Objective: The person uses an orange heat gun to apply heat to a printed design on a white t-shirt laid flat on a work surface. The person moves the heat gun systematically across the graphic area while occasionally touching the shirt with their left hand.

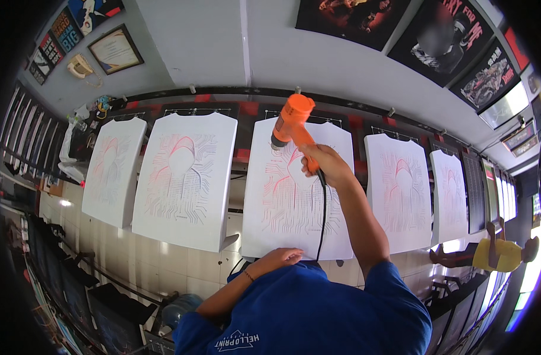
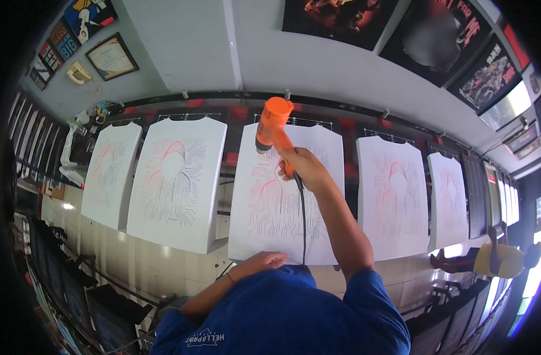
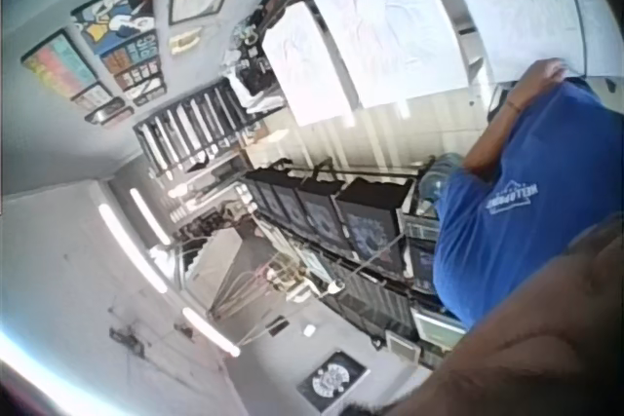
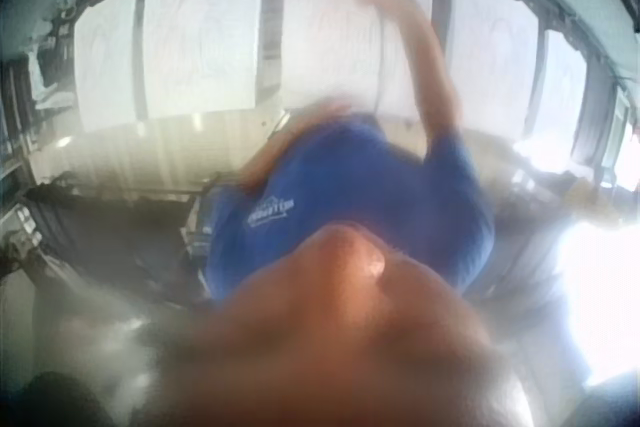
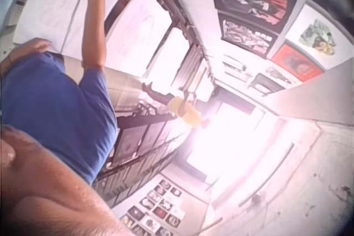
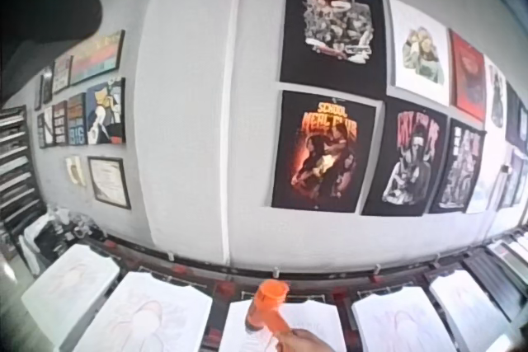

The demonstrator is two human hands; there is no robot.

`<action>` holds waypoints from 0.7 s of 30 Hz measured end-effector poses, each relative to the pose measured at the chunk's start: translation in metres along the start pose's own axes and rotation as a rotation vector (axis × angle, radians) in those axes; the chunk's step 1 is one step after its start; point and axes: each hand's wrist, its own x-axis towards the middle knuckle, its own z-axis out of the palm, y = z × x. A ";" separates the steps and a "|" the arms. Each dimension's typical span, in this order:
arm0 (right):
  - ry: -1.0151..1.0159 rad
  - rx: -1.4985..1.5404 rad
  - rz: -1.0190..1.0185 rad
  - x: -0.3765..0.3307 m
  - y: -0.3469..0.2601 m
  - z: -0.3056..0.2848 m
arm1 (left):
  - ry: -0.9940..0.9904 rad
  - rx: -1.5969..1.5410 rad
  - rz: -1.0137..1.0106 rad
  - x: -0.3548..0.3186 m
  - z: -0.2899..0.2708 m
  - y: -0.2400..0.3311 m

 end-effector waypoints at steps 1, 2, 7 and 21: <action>0.000 -0.021 0.015 0.016 -0.002 -0.001 | 0.021 0.030 -0.005 0.003 -0.002 0.000; 0.000 -0.043 0.029 0.031 -0.004 -0.002 | 0.082 0.029 0.020 0.006 -0.005 0.000; 0.011 -0.204 0.047 0.074 0.015 -0.001 | 0.345 0.064 0.060 0.000 -0.027 -0.009; 0.029 -0.185 0.113 0.076 0.010 0.008 | 0.956 0.315 -0.002 -0.043 -0.124 -0.057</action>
